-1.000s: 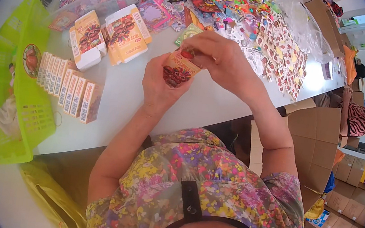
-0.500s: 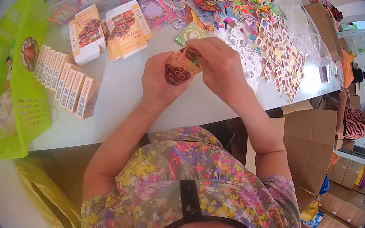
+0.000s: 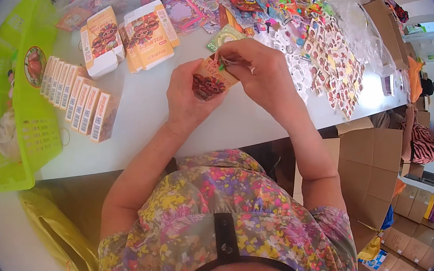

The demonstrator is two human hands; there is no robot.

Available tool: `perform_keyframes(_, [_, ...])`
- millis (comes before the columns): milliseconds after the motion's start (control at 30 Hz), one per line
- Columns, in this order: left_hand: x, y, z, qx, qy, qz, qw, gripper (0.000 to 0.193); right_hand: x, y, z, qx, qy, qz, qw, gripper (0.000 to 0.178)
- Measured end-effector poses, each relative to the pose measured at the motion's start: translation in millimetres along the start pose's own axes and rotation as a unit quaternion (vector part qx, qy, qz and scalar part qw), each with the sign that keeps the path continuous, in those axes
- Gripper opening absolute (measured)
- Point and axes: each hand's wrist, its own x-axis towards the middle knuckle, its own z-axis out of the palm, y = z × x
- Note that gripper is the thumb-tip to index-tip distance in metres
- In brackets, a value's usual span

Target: Assembling small toy products by placing colorful components into containers and wrapping them with cardboard sleeves.

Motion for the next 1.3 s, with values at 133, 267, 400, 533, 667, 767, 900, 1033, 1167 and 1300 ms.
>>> perform_keyframes(133, [-0.7,-0.5,0.5,-0.015,-0.012,-0.002,1.000,0.068,-5.3,6.6,-0.2,0.122,0.031,0.076,0.989,0.023])
perform_keyframes(267, [-2.2,-1.5,-0.3,-0.068,-0.012,-0.073,0.995,0.068,-4.6,6.1,-9.7,0.153,0.065,0.079,0.983,0.024])
perform_keyframes(400, [-1.0,0.6,0.0,-0.101,-0.007,-0.115,0.988,0.069,-1.1,11.8,-16.7,0.306,0.096,0.038,0.946,0.029])
perform_keyframes(533, [-1.8,-1.7,-0.1,-0.071,-0.017,-0.099,0.992,0.070,2.8,13.7,-21.2,0.326,0.114,0.012,0.938,0.030])
perform_keyframes(667, [0.2,3.6,-1.7,-0.069,-0.029,-0.105,0.992,0.070,5.7,8.6,-17.8,0.242,0.057,0.050,0.967,0.027])
perform_keyframes(767, [-1.0,-0.4,0.4,-0.084,-0.028,-0.116,0.989,0.070,6.8,9.4,-16.4,0.240,0.043,0.034,0.969,0.023])
perform_keyframes(900, [-0.9,-1.9,0.6,-0.090,-0.031,-0.121,0.988,0.071,9.4,3.9,-16.2,0.096,0.052,0.010,0.994,0.023])
perform_keyframes(1033, [-1.0,-2.9,0.4,-0.091,-0.027,-0.117,0.989,0.070,9.4,1.9,-16.5,0.030,0.036,-0.006,0.999,0.022])
perform_keyframes(1167, [0.0,0.4,-0.3,-0.100,-0.026,-0.124,0.987,0.069,6.9,12.7,-10.3,-0.115,0.027,-0.103,0.988,0.023])
perform_keyframes(1300, [0.3,-2.9,0.0,-0.047,-0.031,-0.053,0.997,0.068,12.2,3.6,-3.4,-0.119,0.052,-0.107,0.986,0.019])
